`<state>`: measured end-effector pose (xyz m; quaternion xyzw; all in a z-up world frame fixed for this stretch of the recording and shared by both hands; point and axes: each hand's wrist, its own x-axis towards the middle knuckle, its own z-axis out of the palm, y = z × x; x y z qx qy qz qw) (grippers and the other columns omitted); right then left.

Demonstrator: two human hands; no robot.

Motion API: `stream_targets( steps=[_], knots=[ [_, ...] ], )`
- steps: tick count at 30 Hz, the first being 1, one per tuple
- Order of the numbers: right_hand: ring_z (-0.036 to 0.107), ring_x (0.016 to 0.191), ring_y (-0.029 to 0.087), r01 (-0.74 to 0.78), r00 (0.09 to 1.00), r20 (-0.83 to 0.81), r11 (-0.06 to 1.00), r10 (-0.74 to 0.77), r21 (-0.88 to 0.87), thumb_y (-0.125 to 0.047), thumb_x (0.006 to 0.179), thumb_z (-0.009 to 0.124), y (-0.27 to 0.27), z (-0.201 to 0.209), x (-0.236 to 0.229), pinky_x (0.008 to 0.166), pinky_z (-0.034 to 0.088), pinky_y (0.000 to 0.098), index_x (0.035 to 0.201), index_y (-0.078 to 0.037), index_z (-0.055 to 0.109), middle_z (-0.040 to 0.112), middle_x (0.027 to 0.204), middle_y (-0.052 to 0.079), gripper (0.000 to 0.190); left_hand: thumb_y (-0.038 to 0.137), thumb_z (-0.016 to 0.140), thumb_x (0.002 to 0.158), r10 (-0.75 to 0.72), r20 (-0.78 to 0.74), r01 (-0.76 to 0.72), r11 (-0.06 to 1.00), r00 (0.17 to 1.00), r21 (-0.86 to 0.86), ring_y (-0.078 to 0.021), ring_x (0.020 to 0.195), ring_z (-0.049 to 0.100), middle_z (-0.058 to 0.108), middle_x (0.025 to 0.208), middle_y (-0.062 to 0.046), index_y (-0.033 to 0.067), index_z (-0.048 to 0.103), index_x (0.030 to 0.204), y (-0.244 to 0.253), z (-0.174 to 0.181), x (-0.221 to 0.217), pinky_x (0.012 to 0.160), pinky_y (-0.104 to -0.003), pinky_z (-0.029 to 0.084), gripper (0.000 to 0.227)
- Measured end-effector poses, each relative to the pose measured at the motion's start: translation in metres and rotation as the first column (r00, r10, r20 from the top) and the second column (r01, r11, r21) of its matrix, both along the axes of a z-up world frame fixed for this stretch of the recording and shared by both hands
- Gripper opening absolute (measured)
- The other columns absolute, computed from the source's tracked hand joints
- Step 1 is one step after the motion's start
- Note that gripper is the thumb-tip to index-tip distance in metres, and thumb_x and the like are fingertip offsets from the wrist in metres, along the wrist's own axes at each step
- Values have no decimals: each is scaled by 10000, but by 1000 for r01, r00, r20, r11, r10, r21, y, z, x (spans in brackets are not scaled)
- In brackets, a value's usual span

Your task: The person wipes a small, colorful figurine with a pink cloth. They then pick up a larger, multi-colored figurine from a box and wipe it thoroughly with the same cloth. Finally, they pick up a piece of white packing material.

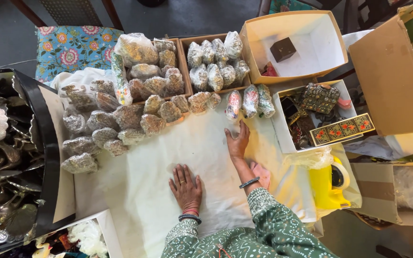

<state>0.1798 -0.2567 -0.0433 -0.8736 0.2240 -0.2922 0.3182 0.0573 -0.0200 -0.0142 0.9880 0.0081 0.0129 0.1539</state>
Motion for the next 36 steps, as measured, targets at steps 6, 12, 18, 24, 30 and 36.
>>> stream_targets(
  steps=[6, 12, 18, 24, 30, 36],
  knots=[
    [611, 989, 318, 54, 998, -26, 985, -51, 165, -379, 822, 855, 13, 49, 16, 901, 533, 426, 1438, -26, 542, 599, 1204, 133, 776, 483, 473, 973, -2, -1, 2, 1000, 1000, 7, -232, 1547, 217, 245, 1680, -46, 145, 351, 1576, 0, -1, -1, 1241, -531, 149, 701],
    [611, 1076, 355, 128, 986, 107, 992, -126, -18, -493, 856, 816, 15, 30, 53, 884, 514, 477, 1336, -7, 577, 592, 1173, 174, 724, 476, 472, 976, -4, -6, 4, 1000, 1000, 19, -230, 1549, 213, 248, 1682, -46, 144, 353, 1573, 0, 3, 0, 1241, -524, 149, 694],
    [636, 917, 386, 142, 988, 61, 989, -144, 33, -381, 959, 713, 3, 30, 53, 822, 505, 481, 1126, 14, 712, 645, 978, 176, 428, 465, 479, 978, -4, 25, 4, 1000, 1000, -10, -239, 1550, 216, 262, 1678, -53, 136, 366, 1570, 1, 3, -1, 1243, -527, 149, 687],
    [624, 587, 198, -89, 986, -114, 966, 120, 244, -323, 887, 781, -16, 76, -35, 602, 517, 381, 796, 0, 706, 639, 625, 82, 344, 505, 534, 960, 1, 7, -1, 995, 1000, -99, -258, 1535, 245, 312, 1648, -55, 148, 400, 1544, 5, 3, 7, 1235, -534, 157, 697],
    [525, 544, 49, -271, 663, -185, 462, 726, 844, -252, 889, 719, -29, 126, -115, 490, 416, 233, 828, -50, 736, 634, 657, -38, 211, 446, 669, 986, -163, 189, 245, 764, 968, -597, -363, 1508, 365, 384, 1634, -208, 53, 440, 1557, 9, 86, 7, 1225, -512, 290, 730],
    [520, 578, 68, -263, 487, -333, 499, 808, 826, -331, 944, 744, -5, 122, -148, 491, 382, 256, 852, 13, 721, 610, 684, 1, 356, 439, 809, 761, -507, -207, 193, 628, 837, -754, -285, 1055, 714, 721, 1185, -124, 73, 559, 1433, -13, 159, -13, 915, -394, 555, 805]
  ],
)
